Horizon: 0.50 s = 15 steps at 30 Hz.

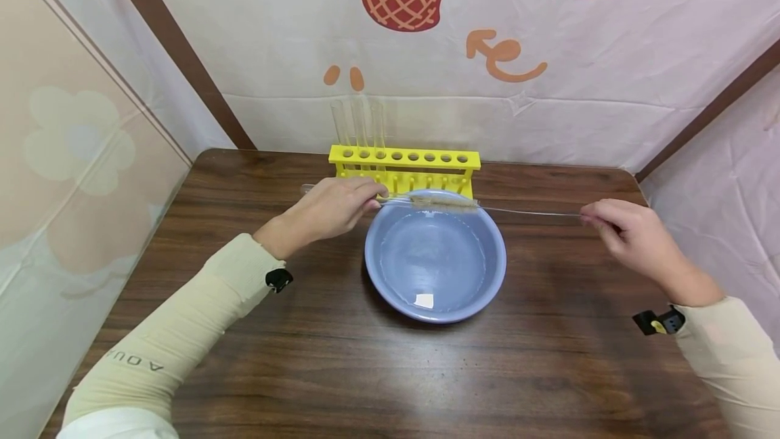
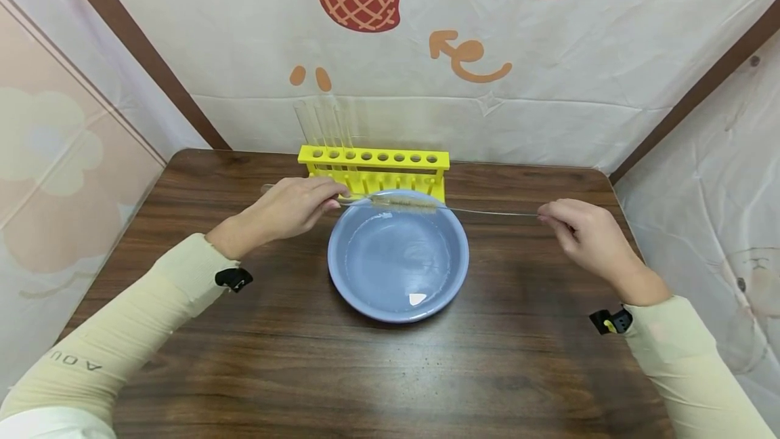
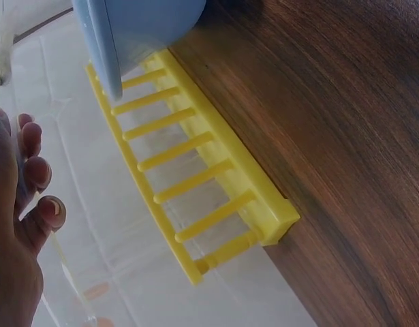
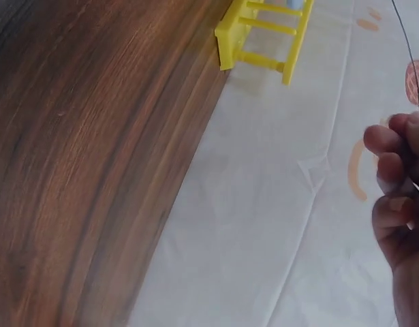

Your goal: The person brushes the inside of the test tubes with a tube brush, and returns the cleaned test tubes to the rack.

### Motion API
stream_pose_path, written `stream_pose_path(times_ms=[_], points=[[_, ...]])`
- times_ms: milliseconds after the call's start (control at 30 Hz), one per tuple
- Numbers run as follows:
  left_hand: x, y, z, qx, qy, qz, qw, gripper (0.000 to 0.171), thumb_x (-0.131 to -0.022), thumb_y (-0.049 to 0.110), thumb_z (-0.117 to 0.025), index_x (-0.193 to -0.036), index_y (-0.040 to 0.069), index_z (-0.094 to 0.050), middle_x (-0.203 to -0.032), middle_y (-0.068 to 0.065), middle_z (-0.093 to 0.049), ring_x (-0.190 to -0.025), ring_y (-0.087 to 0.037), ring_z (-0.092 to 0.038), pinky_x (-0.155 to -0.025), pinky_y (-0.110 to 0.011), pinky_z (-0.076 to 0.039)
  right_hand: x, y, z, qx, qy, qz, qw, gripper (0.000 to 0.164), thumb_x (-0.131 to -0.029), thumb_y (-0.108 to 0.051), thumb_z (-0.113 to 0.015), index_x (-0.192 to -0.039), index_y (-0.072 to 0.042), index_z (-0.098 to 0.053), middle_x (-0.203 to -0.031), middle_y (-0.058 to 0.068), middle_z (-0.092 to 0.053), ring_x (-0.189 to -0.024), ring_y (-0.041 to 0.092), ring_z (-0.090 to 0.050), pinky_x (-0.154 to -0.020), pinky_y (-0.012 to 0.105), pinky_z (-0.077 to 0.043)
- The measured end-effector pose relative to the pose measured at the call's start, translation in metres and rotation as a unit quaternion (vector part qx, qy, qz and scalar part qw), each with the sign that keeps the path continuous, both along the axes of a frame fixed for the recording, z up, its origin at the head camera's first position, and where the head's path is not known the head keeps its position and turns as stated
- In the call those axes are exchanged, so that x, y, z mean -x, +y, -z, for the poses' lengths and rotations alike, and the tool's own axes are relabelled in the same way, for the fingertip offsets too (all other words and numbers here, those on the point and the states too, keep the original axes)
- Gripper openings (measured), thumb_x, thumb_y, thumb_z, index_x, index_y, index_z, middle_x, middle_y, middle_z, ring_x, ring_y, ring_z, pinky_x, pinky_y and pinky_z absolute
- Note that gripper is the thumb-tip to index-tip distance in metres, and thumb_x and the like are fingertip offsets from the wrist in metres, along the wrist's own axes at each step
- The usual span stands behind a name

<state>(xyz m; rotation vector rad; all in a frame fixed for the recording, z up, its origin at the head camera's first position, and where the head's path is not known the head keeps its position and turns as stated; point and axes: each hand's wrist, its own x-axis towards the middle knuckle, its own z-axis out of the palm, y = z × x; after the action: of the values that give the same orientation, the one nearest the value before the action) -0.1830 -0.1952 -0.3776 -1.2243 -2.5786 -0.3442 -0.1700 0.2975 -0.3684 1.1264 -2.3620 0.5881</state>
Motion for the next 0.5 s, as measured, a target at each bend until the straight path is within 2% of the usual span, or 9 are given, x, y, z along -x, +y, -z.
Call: stream_pose_path(times_ms=[100, 200, 333, 400, 467, 500], points=[[0.001, 0.001, -0.001, -0.005, 0.004, 0.003, 1.0000, 0.022, -0.103, 0.016, -0.061, -0.121, 0.003, -0.066, -0.111, -0.010, -0.071, -0.099, -0.026, -0.070, -0.079, -0.043, -0.058, 0.001, -0.005, -0.002, -0.013, 0.030, -0.005, 0.999, 0.016, -0.081, 0.010, -0.069, -0.093, -0.001, -0.073, -0.085, 0.007, -0.073, -0.072, 0.019, -0.065, -0.067, 0.026, -0.047], [0.001, 0.002, -0.001, -0.010, 0.008, 0.007, 0.9999, 0.020, -0.102, 0.015, -0.062, -0.119, 0.004, -0.065, -0.106, -0.008, -0.070, -0.092, -0.024, -0.070, -0.074, -0.042, -0.058, 0.003, -0.011, -0.002, -0.024, 0.040, -0.011, 0.999, 0.010, -0.091, 0.000, -0.064, -0.094, -0.001, -0.073, -0.086, 0.009, -0.073, -0.071, 0.022, -0.066, -0.063, 0.034, -0.048], [0.002, 0.003, -0.002, -0.014, 0.008, 0.007, 0.9998, 0.018, -0.102, 0.015, -0.062, -0.118, 0.006, -0.064, -0.103, -0.007, -0.070, -0.088, -0.023, -0.069, -0.071, -0.041, -0.058, 0.004, -0.019, -0.001, -0.035, 0.041, -0.014, 0.998, 0.022, -0.102, -0.014, -0.057, -0.095, -0.001, -0.073, -0.088, 0.011, -0.072, -0.073, 0.023, -0.068, -0.061, 0.039, -0.050], [0.002, 0.003, -0.002, -0.013, 0.006, 0.006, 0.9999, 0.019, -0.103, 0.015, -0.062, -0.119, 0.005, -0.064, -0.103, -0.007, -0.070, -0.087, -0.023, -0.069, -0.071, -0.041, -0.058, 0.005, -0.023, -0.001, -0.036, 0.040, -0.016, 0.998, 0.014, -0.099, -0.010, -0.062, -0.095, -0.001, -0.073, -0.087, 0.012, -0.072, -0.073, 0.023, -0.068, -0.061, 0.041, -0.051], [0.002, 0.004, -0.002, -0.009, 0.004, 0.003, 0.9999, 0.020, -0.103, 0.017, -0.061, -0.119, 0.005, -0.064, -0.103, -0.007, -0.070, -0.088, -0.024, -0.069, -0.072, -0.041, -0.058, 0.006, -0.028, -0.002, -0.036, 0.039, -0.017, 0.998, 0.006, -0.091, 0.000, -0.069, -0.095, -0.002, -0.073, -0.087, 0.011, -0.072, -0.073, 0.023, -0.068, -0.061, 0.041, -0.051], [0.002, 0.004, -0.003, -0.007, 0.004, 0.002, 1.0000, 0.021, -0.103, 0.017, -0.061, -0.120, 0.005, -0.064, -0.104, -0.007, -0.070, -0.089, -0.024, -0.069, -0.073, -0.041, -0.058, 0.006, -0.030, -0.002, -0.036, 0.039, -0.017, 0.998, 0.011, -0.086, 0.004, -0.072, -0.095, -0.002, -0.073, -0.086, 0.010, -0.072, -0.072, 0.022, -0.067, -0.060, 0.041, -0.051]])
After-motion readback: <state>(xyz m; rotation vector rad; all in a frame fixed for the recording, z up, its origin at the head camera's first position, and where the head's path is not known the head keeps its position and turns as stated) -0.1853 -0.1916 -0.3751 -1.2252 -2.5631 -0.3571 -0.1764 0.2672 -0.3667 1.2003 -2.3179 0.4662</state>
